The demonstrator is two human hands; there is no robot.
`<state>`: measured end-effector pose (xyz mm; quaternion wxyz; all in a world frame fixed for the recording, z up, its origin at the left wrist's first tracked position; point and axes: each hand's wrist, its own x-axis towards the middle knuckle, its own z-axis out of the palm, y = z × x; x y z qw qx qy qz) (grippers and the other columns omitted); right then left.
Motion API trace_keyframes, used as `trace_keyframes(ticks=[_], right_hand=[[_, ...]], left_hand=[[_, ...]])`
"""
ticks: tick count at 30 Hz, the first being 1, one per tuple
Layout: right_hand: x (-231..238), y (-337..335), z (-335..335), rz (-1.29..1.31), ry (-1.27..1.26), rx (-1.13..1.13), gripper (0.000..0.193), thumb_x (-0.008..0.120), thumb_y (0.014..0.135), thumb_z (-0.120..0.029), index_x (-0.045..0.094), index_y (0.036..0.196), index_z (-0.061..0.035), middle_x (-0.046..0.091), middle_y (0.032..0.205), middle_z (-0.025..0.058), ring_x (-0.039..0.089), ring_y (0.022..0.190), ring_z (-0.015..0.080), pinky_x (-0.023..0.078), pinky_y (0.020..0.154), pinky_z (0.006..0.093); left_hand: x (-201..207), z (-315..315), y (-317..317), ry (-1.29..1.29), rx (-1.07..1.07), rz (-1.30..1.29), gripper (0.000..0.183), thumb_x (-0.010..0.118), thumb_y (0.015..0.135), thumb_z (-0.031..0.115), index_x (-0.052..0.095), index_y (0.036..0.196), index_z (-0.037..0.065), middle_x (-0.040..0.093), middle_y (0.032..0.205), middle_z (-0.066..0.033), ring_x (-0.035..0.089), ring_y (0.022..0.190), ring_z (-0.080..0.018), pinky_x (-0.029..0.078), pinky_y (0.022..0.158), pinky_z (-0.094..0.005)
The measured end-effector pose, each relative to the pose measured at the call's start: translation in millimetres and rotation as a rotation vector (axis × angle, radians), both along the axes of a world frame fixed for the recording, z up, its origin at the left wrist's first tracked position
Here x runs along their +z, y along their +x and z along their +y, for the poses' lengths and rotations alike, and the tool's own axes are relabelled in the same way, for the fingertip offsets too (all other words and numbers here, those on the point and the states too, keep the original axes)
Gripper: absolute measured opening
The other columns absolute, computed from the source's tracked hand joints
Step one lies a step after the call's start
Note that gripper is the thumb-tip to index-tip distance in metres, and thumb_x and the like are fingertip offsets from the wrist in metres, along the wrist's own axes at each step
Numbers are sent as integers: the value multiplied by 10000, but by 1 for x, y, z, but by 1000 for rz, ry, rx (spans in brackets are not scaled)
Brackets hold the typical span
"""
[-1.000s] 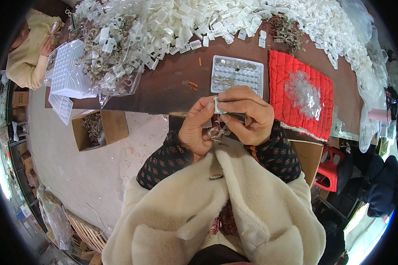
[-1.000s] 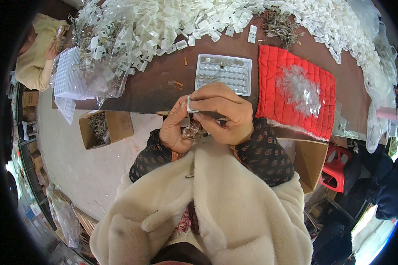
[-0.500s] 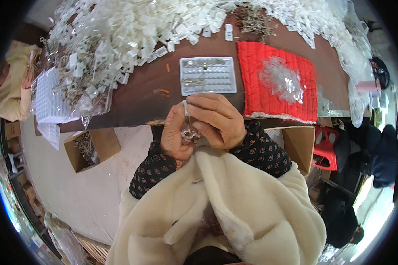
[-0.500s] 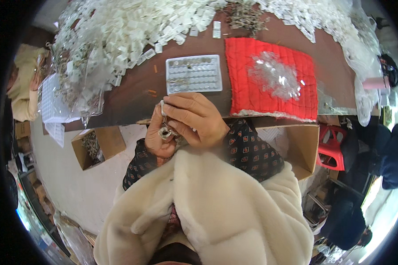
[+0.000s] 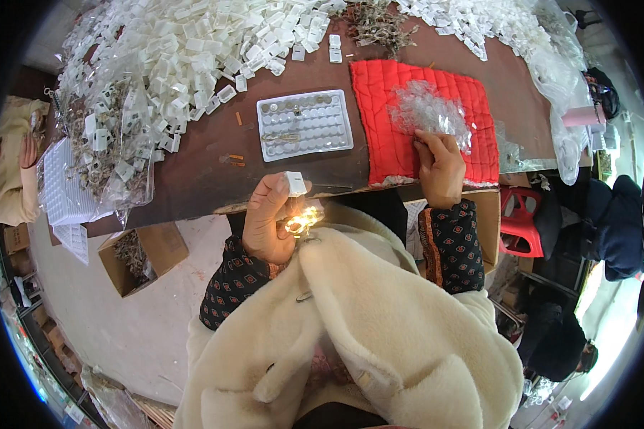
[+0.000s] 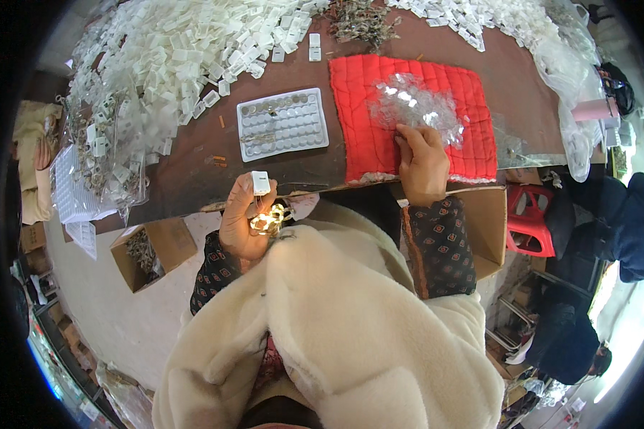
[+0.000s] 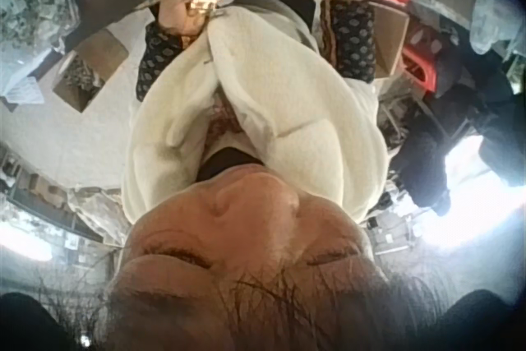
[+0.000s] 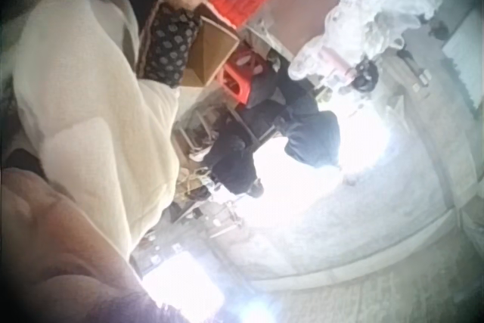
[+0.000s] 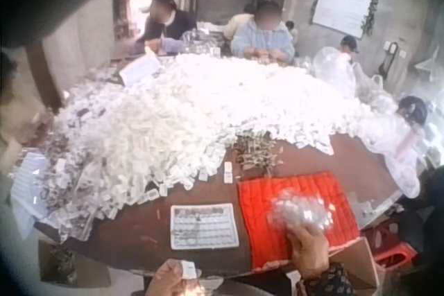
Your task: The person assembles small electronic components by inserting pins into white plastic housings and soldering them in place. They repeatedly pick components from a tray, align them, and use a soldering iron to secure the connections, then place the finished units on the table.
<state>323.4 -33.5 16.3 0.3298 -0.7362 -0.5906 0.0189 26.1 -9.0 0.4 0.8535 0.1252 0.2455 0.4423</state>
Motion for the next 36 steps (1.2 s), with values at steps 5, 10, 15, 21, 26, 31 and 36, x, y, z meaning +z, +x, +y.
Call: trace_keyframes(ticks=[5,10,15,21,26,31,36], right_hand=[[6,3,0,22,-43,-5,88,670,880,-47,678,968,-52,647,917,156,651,833,344,522,713,394],[13,6,-1,150,-31,1,93,692,860,-33,686,953,-31,671,902,153,667,794,326,526,695,361],[10,5,3,86,16,81,96,709,843,-8,701,937,-18,678,876,142,669,755,288,526,675,323],[8,-1,4,325,-9,-96,83,704,863,-32,687,939,-2,665,836,142,663,741,257,517,663,309],[15,-3,5,270,-46,19,61,707,868,-44,672,894,-2,652,828,146,648,728,277,506,653,325],[11,-12,7,89,6,145,100,731,827,-29,692,919,-39,642,838,139,636,758,302,509,658,346],[6,-15,7,303,27,27,69,720,872,-56,684,908,-10,640,789,120,621,667,191,498,621,302]], left_hand=[[-1,0,-4,-45,-50,18,175,629,971,193,581,1111,98,676,1045,-102,524,738,-76,422,510,-190],[-1,1,-2,16,-50,-62,172,602,983,175,569,1126,85,672,1063,-139,567,733,-75,417,411,-152],[5,1,0,-83,-26,32,121,611,988,187,605,1061,91,691,1006,-101,507,600,-49,348,421,-185],[4,1,2,-62,-1,62,119,603,989,158,590,1078,79,682,999,-109,488,580,-65,339,414,-184],[2,2,2,-40,-49,-4,104,609,989,177,617,1036,85,683,1002,-104,456,536,-59,332,422,-185],[1,5,-2,-28,-136,-71,207,667,940,206,600,1096,88,683,1017,-110,487,649,-70,363,442,-189],[-1,3,-2,-35,-89,-20,204,646,959,208,589,1112,85,677,1005,-124,506,710,-64,402,444,-161]])
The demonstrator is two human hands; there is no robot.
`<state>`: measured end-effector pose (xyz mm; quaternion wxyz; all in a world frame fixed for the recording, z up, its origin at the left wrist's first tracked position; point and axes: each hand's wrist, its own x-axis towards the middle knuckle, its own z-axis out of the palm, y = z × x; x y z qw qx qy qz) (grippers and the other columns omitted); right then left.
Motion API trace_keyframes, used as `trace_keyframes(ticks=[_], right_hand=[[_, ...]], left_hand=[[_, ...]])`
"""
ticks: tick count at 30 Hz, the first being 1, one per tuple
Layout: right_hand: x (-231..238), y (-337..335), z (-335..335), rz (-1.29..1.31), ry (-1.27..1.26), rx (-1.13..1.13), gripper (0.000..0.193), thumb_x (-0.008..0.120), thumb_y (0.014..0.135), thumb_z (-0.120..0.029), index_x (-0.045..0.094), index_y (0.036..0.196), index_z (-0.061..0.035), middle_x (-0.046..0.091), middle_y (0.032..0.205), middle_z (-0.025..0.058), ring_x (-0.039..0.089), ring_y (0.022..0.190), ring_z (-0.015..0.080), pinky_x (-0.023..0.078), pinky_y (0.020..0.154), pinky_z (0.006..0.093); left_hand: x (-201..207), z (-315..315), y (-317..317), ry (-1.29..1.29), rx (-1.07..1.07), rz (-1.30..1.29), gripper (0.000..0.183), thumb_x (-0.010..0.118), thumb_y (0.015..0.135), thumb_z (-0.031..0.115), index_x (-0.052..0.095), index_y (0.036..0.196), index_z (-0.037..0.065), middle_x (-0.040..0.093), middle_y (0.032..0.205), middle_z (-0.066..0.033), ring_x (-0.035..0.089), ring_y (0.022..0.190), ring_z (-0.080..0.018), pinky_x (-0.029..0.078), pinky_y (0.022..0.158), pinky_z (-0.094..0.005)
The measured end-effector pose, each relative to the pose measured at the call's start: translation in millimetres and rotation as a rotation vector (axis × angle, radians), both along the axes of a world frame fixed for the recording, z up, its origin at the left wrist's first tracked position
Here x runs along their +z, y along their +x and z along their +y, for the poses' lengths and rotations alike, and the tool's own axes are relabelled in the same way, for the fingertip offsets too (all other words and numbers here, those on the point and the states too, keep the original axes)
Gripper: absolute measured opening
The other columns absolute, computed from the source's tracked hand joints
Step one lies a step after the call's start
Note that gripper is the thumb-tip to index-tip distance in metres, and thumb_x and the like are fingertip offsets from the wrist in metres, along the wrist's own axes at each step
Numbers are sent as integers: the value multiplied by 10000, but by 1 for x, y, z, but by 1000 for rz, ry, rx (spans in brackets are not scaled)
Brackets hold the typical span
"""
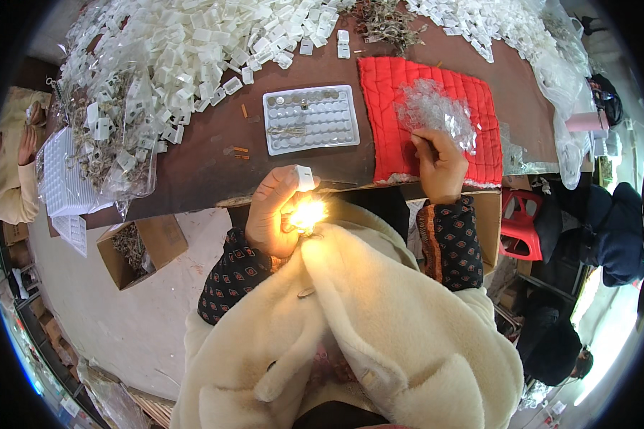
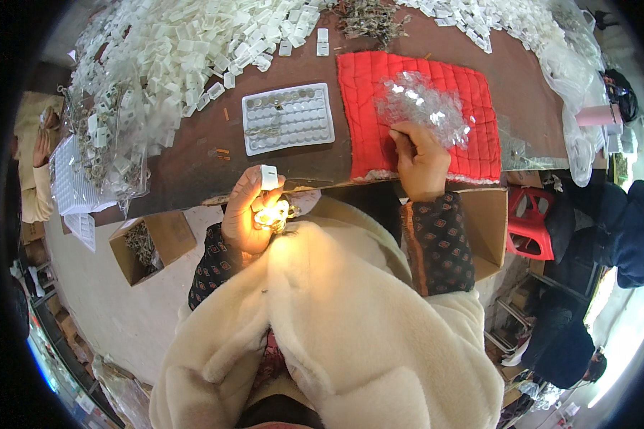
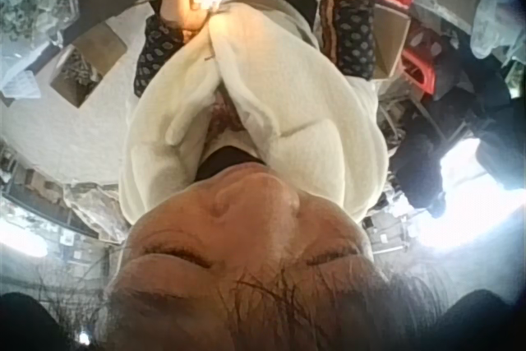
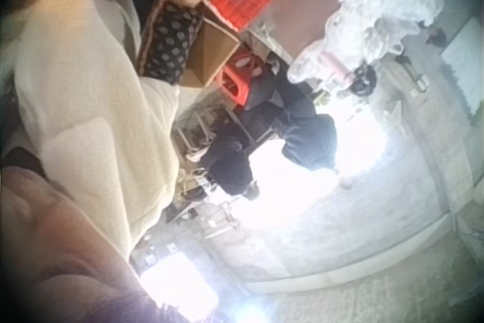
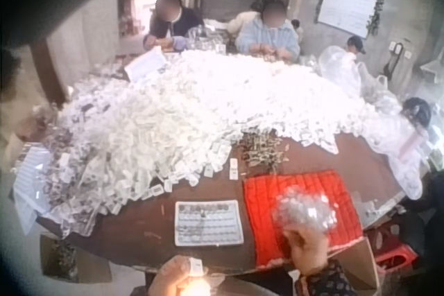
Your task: The person assembles small electronic components by inserting pins into white plastic housings and soldering them in place. They repeatedly pick components from a tray, align them, and use a soldering iron to secure the connections, then place the finished units on the table.
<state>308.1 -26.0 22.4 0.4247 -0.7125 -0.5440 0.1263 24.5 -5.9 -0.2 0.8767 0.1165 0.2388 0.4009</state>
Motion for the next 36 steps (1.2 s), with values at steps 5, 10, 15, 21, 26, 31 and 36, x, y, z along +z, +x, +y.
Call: trace_keyframes(ticks=[5,10,15,21,26,31,36], right_hand=[[4,5,-1,118,-106,-72,134,710,909,-114,671,898,14,631,727,94,564,609,121,472,588,269],[8,7,-3,-61,-115,8,115,708,903,-103,678,924,7,633,740,88,571,630,135,475,611,269],[11,5,-4,218,-107,62,88,690,883,-24,689,969,-2,661,820,107,635,695,162,501,652,285],[13,4,-5,40,-91,80,146,641,893,47,691,1024,5,692,879,79,673,749,131,529,690,262],[20,-5,-5,261,-92,59,117,618,911,57,670,1009,21,683,871,58,679,803,116,540,701,260],[38,-49,-11,628,-81,302,69,606,939,33,622,1005,24,681,913,73,683,833,121,545,747,255],[48,-96,-2,662,-26,492,68,591,951,18,608,1014,2,691,1031,108,683,896,140,536,828,273]], left_hand=[[3,0,0,-20,-42,-43,171,637,966,197,599,1087,81,636,918,-77,481,657,-58,410,479,-178],[9,-1,1,-22,-41,-48,116,640,967,204,582,1011,113,589,862,-48,457,624,-62,414,478,-188],[9,0,2,-9,-41,22,110,627,975,214,588,993,112,558,820,-35,442,623,-40,381,442,-177],[9,-2,3,9,-12,63,162,618,982,227,604,1033,74,548,793,-14,430,615,-38,370,459,-187],[10,-1,3,42,-49,13,153,618,978,217,605,1072,98,644,871,-53,458,597,-44,376,450,-195],[15,-6,8,49,30,49,158,618,967,136,600,1111,72,705,978,-131,504,587,-51,382,432,-206],[22,-7,5,129,109,1,147,634,956,87,600,1095,49,693,988,-105,541,650,-62,434,509,-194]])
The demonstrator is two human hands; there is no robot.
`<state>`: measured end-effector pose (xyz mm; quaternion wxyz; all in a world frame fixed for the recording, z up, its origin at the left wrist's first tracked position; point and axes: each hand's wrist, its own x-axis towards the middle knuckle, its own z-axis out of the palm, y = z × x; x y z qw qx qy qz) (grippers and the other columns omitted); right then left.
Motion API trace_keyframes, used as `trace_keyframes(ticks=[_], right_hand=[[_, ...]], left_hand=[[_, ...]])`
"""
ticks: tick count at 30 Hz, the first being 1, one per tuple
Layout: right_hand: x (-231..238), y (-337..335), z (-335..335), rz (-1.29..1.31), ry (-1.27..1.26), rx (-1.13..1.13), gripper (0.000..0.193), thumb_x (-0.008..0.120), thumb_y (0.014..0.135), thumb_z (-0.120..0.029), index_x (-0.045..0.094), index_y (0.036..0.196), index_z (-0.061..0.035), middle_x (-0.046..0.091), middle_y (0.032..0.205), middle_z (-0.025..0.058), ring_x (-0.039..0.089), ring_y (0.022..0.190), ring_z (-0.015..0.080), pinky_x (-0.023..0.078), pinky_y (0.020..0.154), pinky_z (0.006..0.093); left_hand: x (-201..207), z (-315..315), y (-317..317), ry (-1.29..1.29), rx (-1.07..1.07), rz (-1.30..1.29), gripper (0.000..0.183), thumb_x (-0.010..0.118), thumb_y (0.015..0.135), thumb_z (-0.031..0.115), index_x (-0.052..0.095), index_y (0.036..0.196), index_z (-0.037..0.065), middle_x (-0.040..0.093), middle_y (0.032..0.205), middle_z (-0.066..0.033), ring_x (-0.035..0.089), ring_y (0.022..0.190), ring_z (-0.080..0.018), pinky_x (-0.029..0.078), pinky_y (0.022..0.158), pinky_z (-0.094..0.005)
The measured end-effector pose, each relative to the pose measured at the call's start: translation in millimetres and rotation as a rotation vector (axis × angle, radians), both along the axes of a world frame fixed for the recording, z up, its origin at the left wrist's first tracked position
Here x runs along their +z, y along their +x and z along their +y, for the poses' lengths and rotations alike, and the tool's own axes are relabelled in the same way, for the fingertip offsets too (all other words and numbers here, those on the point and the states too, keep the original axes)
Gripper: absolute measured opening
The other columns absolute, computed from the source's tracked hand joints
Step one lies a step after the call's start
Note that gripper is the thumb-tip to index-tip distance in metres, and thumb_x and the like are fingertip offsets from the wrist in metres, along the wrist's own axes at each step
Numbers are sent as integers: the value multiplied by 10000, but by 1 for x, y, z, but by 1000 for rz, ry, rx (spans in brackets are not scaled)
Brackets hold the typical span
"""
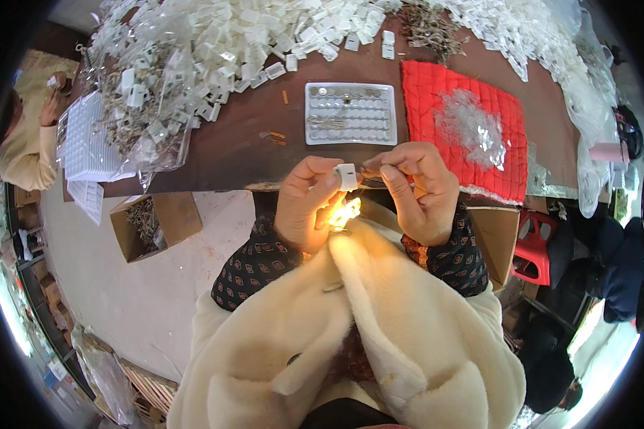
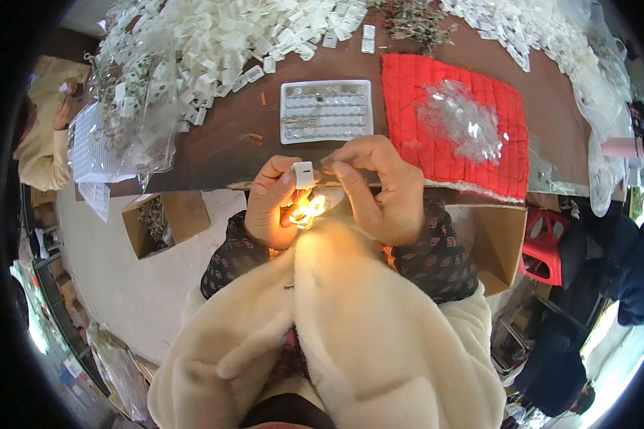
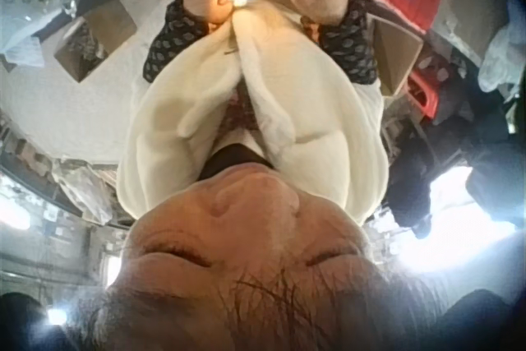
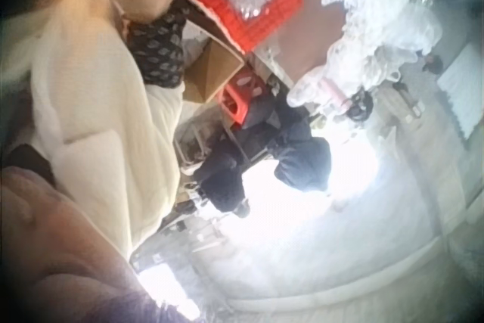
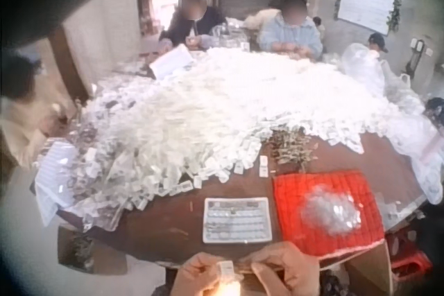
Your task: The person assembles small electronic components by inserting pins into white plastic housings and soldering them in place. They repeatedly pick components from a tray, align them, and use a soldering iron to secure the connections, then place the finished units on the table.
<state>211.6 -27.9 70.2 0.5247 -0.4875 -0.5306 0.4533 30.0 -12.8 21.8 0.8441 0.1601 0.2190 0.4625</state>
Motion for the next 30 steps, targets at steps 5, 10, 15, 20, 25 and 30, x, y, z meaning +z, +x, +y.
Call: trace_keyframes(ticks=[5,10,15,20,25,30], right_hand=[[3,-18,6,-51,75,86,110,607,938,22,632,1043,1,698,1108,128,660,974,139,522,854,272],[0,-22,9,-106,108,89,138,632,907,55,650,1036,9,708,1090,137,679,980,176,528,861,292],[0,-18,11,-159,65,79,163,663,873,57,655,1023,-6,714,1071,146,688,989,194,539,843,301],[5,-14,14,-393,209,135,173,662,852,64,650,1012,-3,711,1048,156,694,961,224,543,808,312],[0,-8,36,-395,138,52,173,685,840,-14,650,1009,-5,696,1000,166,677,869,299,536,783,353],[-37,-12,79,-742,235,-248,211,712,808,-48,655,1007,-8,625,1074,154,588,993,341,476,870,407]], left_hand=[[3,-3,-3,-13,38,-36,154,672,935,79,609,1073,50,675,924,-58,561,639,-55,426,498,-188],[1,-2,-2,41,81,-29,154,682,930,88,614,1060,42,648,843,-30,474,537,-27,323,407,-164],[4,-3,-2,-33,131,95,139,671,928,44,612,1053,27,657,854,-44,491,552,-24,353,434,-165],[3,-4,-2,-6,144,64,153,671,919,20,604,1056,19,665,899,-66,555,629,-51,386,458,-171],[1,6,-13,11,92,66,177,625,951,78,586,1108,4,665,957,-103,621,745,-118,444,493,-190],[2,14,-14,-98,134,119,259,525,1002,218,537,1185,36,641,978,-131,587,689,-150,410,466,-207]])
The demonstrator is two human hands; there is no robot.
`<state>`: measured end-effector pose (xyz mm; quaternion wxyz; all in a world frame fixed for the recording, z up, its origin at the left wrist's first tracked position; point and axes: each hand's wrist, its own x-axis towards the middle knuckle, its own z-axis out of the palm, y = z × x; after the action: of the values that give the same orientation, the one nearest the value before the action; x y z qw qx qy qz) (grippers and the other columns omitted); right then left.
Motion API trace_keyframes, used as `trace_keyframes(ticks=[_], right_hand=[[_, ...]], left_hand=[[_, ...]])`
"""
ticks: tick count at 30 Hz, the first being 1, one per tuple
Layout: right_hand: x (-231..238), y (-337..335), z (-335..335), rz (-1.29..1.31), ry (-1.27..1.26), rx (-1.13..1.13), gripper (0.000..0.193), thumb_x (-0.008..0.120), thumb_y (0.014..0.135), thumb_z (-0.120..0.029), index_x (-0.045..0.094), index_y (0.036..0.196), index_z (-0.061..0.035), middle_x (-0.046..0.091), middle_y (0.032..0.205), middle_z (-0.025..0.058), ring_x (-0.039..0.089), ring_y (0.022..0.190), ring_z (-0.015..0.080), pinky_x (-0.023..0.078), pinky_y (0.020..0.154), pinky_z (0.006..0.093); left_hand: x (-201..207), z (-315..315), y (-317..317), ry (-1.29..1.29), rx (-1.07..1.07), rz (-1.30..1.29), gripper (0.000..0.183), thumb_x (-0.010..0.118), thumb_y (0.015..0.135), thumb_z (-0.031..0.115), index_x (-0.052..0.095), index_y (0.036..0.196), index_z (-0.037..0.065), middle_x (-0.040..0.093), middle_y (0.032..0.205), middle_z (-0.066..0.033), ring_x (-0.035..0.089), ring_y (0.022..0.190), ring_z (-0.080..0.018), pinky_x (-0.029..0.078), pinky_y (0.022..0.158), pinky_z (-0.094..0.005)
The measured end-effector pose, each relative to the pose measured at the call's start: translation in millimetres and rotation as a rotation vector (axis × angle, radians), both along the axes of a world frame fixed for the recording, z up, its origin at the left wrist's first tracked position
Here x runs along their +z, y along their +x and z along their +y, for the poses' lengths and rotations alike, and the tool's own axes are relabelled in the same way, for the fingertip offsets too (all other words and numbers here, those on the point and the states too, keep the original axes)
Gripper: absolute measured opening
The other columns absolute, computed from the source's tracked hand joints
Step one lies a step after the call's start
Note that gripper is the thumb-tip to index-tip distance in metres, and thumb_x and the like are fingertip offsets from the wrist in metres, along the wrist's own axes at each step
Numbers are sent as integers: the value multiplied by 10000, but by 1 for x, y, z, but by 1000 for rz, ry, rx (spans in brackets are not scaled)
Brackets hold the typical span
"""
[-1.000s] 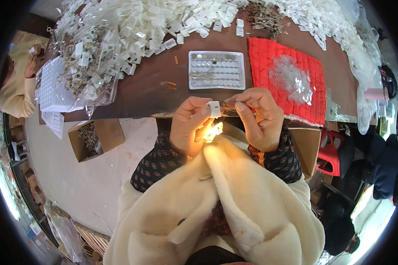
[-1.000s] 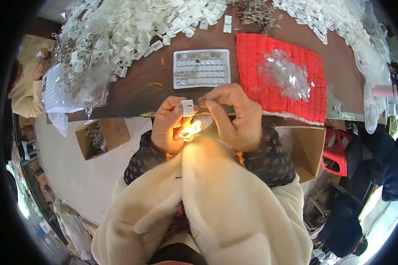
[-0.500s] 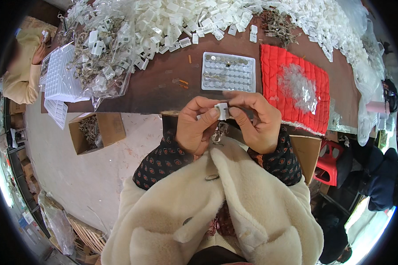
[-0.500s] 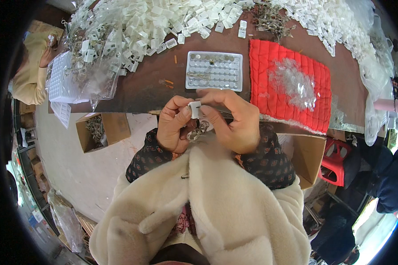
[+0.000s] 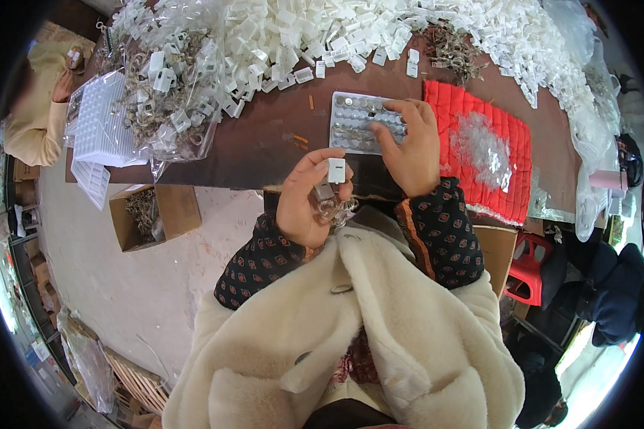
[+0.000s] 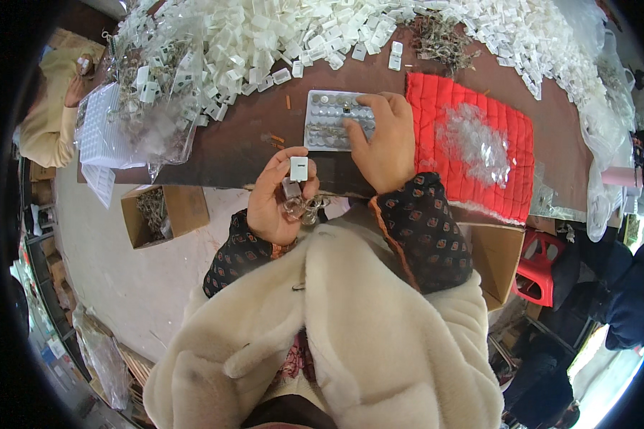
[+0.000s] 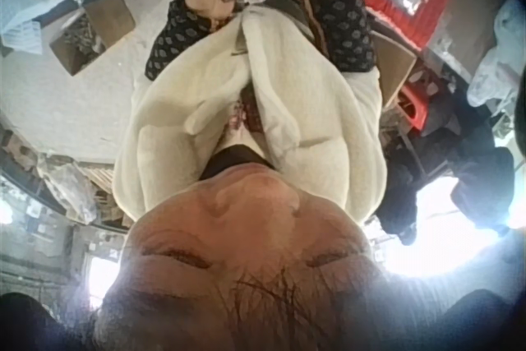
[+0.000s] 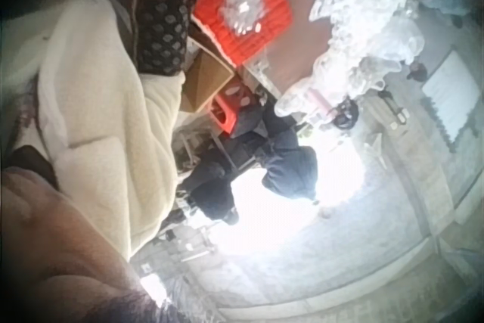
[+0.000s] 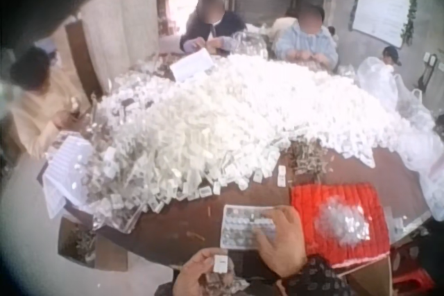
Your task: The person assembles small electronic components by inserting pins into white plastic housings and soldering them in place. They repeatedly pick components from a tray, align them, and use a soldering iron to secure the connections, then place the finished units on the table.
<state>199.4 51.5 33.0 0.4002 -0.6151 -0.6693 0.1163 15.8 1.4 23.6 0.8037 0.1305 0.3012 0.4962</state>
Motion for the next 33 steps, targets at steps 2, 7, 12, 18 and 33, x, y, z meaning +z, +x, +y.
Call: trace_keyframes(ticks=[2,7,12,18,33], right_hand=[[-11,1,5,-36,-23,-5,217,709,809,-42,648,1016,-16,627,1075,149,580,1003,340,465,888,406],[-7,1,7,79,-2,117,231,714,812,-37,626,1026,-25,659,984,126,601,956,321,486,854,388],[28,-7,-16,291,-24,347,198,641,866,81,606,1048,11,648,994,142,656,936,263,499,849,301],[54,-13,-27,-44,174,513,256,679,797,84,620,1025,-18,637,965,129,616,885,349,510,759,385],[41,-21,-44,481,-121,439,296,730,781,81,710,1026,-83,653,958,102,673,850,241,559,722,299]], left_hand=[[2,0,-4,27,-36,-24,241,539,996,205,550,1167,35,645,984,-125,583,667,-146,428,495,-214],[4,2,-5,77,-19,98,147,609,954,101,594,1079,27,654,1023,-125,555,605,-115,403,510,-181],[17,4,-10,185,98,283,164,666,912,27,635,1070,-1,665,978,-104,524,596,-71,386,513,-172],[30,7,-10,477,129,516,206,702,890,9,670,1091,-24,636,886,-27,479,607,-31,362,530,-173],[24,0,-14,206,-1,131,191,699,892,-11,672,1079,-38,695,929,-37,592,741,-40,466,646,-169]])
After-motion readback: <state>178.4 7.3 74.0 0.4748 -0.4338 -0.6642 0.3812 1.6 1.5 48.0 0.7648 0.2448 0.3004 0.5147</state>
